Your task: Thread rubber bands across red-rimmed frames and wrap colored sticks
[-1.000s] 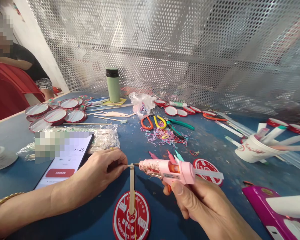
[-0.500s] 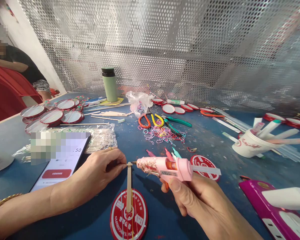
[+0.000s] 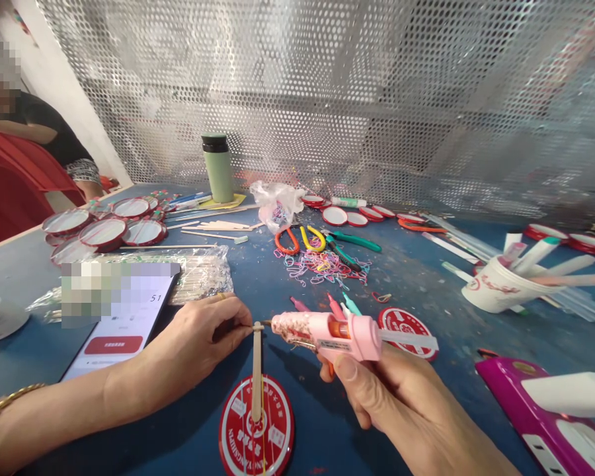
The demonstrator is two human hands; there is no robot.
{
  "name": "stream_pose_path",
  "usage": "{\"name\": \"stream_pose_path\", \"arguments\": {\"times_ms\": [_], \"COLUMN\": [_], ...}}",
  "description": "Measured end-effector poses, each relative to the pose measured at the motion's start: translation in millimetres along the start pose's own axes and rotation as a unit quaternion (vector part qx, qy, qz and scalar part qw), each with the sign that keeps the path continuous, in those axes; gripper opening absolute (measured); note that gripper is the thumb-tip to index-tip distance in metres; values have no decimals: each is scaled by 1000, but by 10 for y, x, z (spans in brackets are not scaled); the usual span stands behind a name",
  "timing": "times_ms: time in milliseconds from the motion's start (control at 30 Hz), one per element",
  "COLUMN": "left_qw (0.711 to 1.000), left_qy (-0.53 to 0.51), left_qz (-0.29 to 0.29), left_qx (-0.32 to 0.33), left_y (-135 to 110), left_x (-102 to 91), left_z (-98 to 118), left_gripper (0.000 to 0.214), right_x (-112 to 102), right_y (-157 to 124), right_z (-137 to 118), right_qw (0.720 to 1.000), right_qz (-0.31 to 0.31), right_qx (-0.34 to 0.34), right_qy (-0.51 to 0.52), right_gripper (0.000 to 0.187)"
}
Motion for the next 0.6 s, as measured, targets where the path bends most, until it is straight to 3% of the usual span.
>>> {"name": "stream_pose_path", "arguments": {"times_ms": [367,600], "left_qw": [1000,1000], "left_qy": [7,5], "left_qz": [3,-3], "left_qx": [2,-8], "left_y": [6,10], "left_x": [6,-9], "left_z": [-5,20], "left_gripper": [13,13], "right_x": [-10,-4], "right_y": [13,-5], "right_z": [284,259], "right_qw": [1000,999], "right_qz": [-4,5], "right_qx": [8,11], "right_qy": [-26,-47], "right_gripper": [60,59]}}
Point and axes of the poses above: each hand's wrist, its own y-axis towards the middle knuckle, its own x-axis out of the palm, z = x × y, the point moved 1 cm from there along y, towards the middle knuckle, and after that the axes turned 11 degrees about -z, right-handed, at the moved point
